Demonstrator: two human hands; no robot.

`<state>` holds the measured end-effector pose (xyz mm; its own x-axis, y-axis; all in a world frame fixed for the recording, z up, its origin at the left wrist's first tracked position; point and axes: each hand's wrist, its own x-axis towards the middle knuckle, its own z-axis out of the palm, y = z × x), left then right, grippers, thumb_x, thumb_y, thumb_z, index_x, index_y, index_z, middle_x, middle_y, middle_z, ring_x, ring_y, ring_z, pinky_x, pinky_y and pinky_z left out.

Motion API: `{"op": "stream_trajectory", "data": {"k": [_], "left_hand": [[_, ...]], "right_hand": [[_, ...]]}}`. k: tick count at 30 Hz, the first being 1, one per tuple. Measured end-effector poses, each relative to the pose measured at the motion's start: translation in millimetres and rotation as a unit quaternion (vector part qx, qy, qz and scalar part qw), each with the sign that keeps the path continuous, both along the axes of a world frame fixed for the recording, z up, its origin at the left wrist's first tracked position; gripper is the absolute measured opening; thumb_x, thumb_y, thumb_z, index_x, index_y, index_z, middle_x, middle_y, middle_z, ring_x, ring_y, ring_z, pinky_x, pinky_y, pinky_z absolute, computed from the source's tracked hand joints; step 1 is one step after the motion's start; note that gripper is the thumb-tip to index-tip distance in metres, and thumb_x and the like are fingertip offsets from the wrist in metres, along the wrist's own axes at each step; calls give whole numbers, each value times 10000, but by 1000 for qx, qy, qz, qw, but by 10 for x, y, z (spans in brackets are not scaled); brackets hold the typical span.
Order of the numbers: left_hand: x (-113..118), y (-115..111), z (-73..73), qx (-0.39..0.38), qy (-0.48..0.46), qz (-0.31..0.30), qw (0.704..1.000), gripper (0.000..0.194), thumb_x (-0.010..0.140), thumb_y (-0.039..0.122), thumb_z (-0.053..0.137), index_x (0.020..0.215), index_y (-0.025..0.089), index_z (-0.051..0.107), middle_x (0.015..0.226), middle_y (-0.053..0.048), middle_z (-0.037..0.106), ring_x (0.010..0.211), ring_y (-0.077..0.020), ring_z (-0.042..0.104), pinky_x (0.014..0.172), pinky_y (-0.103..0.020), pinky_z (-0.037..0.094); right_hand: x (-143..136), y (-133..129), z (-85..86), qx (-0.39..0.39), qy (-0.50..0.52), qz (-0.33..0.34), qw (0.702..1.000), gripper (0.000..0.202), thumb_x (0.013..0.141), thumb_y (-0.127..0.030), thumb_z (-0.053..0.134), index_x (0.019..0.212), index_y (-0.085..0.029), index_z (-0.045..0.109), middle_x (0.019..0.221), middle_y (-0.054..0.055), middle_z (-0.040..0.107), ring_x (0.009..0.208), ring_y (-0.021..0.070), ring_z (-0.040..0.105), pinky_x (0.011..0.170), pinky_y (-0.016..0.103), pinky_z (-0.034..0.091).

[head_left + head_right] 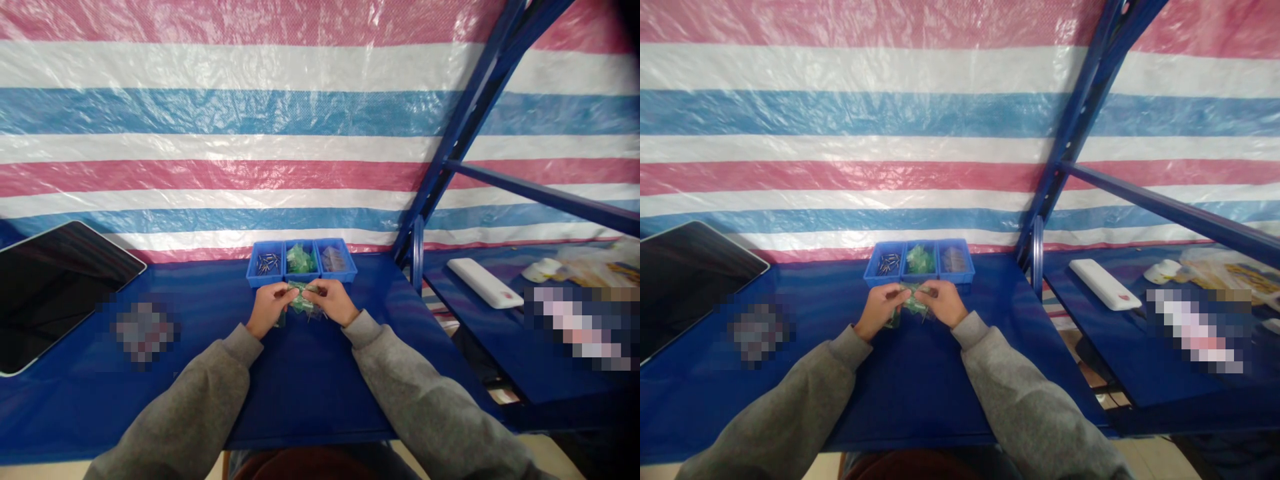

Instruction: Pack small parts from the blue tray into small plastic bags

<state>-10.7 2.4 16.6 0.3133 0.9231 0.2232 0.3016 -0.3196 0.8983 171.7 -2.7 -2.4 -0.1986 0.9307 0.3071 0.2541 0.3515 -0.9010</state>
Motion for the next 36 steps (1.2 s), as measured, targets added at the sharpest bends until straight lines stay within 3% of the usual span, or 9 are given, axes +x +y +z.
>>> {"op": "stream_trajectory", "data": {"k": [5,11,16,21,29,36], "left_hand": [[30,-45,52,4,-32,14,999,284,732,380,629,607,125,612,491,19,544,472,-102,494,488,-210,377],[61,-76,71,0,-73,31,997,250,722,362,647,645,125,632,521,11,582,504,-118,540,537,-226,433],[54,-53,82,-60,-110,-31,992,255,703,348,673,771,105,636,619,-10,624,544,-133,575,570,-255,480],[44,-32,45,-91,-84,-99,987,316,665,349,707,816,82,634,627,-26,629,534,-130,562,533,-254,479],[14,13,-8,-76,-45,-112,990,286,684,356,688,762,87,629,602,-20,618,506,-124,557,511,-243,469],[-10,44,29,-67,-37,-107,991,283,746,370,624,783,89,620,608,-13,606,503,-123,552,514,-239,454]], "right_hand": [[27,-5,40,-2,-14,57,998,250,764,-378,584,715,-140,645,589,-3,554,522,107,467,489,217,363],[-10,-17,49,-11,-10,42,999,250,786,-393,557,714,-157,595,577,-18,543,492,102,480,491,220,378],[-5,-3,13,-26,20,4,999,288,786,-429,556,694,-158,585,516,-20,522,458,106,465,456,223,362],[5,1,-3,-19,43,-14,999,277,729,-421,628,725,-144,630,579,7,598,497,116,497,489,237,395],[-12,-20,22,-20,50,-19,998,270,730,-415,622,715,-146,637,595,20,606,515,123,504,497,240,400],[21,-10,44,-28,15,26,999,213,693,-351,653,709,-142,614,632,8,602,553,121,515,537,239,406]]}}
